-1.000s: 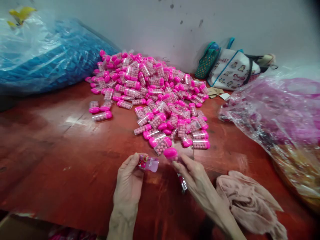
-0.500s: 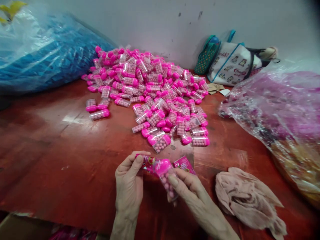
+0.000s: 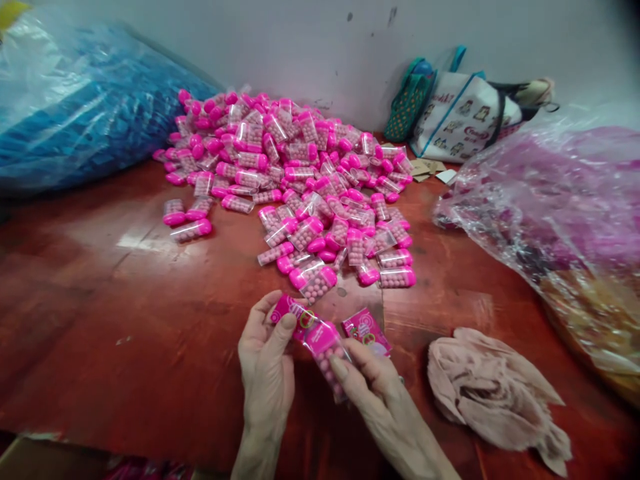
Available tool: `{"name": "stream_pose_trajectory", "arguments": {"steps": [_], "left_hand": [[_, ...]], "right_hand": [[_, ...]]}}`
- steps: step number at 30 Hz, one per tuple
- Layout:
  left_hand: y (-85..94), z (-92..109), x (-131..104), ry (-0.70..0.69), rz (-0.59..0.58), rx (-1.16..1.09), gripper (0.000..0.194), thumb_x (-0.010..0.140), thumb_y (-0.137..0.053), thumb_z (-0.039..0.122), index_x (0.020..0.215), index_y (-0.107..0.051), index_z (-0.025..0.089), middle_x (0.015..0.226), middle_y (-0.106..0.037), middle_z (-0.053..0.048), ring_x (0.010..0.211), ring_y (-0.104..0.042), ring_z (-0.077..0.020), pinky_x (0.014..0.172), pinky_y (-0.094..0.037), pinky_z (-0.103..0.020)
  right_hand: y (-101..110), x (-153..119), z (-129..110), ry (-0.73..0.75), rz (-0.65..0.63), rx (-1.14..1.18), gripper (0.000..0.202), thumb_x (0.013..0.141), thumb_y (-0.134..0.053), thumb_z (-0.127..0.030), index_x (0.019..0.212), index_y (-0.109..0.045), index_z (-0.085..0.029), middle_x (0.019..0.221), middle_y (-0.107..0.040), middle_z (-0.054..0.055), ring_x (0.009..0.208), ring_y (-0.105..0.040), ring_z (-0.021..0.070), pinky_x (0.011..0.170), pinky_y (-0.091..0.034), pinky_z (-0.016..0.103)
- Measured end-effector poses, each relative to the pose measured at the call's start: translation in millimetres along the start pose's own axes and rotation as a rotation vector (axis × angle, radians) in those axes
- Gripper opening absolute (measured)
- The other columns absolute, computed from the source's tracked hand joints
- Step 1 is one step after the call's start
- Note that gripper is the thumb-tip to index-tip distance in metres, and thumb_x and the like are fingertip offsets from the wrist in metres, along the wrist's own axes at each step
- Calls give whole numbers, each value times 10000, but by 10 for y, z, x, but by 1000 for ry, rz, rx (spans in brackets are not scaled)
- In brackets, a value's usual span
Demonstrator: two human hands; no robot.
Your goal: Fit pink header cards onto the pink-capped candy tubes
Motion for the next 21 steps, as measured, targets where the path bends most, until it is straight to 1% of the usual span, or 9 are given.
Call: {"name": "stream_pose_trajectory", "arguments": {"steps": [4,6,9,13,17,21], "left_hand": [[-56,-60,-11,116,-85,-49,350,610,-766,310,886,-643,134,762,-699,-57,648,-653,-170,617,-525,-267],[-88,-79,-36,160,-110,-68,363,582,-785,299,878,-658,132,740,-703,-61,660,-662,-188,632,-530,-282],[-134,-110,-99,248,-152,-83,386,555,-803,245,900,-671,133,758,-710,-67,706,-668,-205,665,-531,-297],[-173,-149,-178,364,-205,-81,287,584,-785,230,833,-692,121,730,-705,-66,693,-661,-202,660,-532,-301],[-173,-197,-208,446,-255,-99,245,580,-787,274,747,-691,123,691,-693,-62,654,-653,-204,656,-533,-324],[-122,-260,-208,481,-263,-195,230,587,-781,324,683,-658,156,705,-689,-51,671,-650,-205,673,-525,-331]], "right_hand": [[5,-21,46,48,116,-71,269,913,-408,-397,869,-576,-192,710,-542,3,657,-500,136,586,-391,220],[3,-25,54,93,144,-83,243,914,-409,-370,884,-572,-193,731,-561,10,646,-517,137,581,-405,219],[-9,-23,40,163,184,-127,201,916,-406,-313,906,-563,-187,710,-567,8,618,-529,132,572,-413,214],[-48,-20,48,262,228,-154,155,902,-414,-248,899,-550,-174,709,-581,23,612,-553,135,582,-438,217],[-70,-28,84,332,259,-161,169,898,-402,-200,975,-550,-171,735,-600,34,633,-577,142,576,-458,219],[-57,-56,59,420,303,-205,164,899,-419,-191,1005,-543,-180,754,-611,28,632,-585,137,589,-472,214]]}}
Point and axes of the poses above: each hand's wrist, its own x-axis towards the middle knuckle, its own y-axis out of the back of the hand, z = x × y, the point moved 3 cm from there along x, towards the middle knuckle
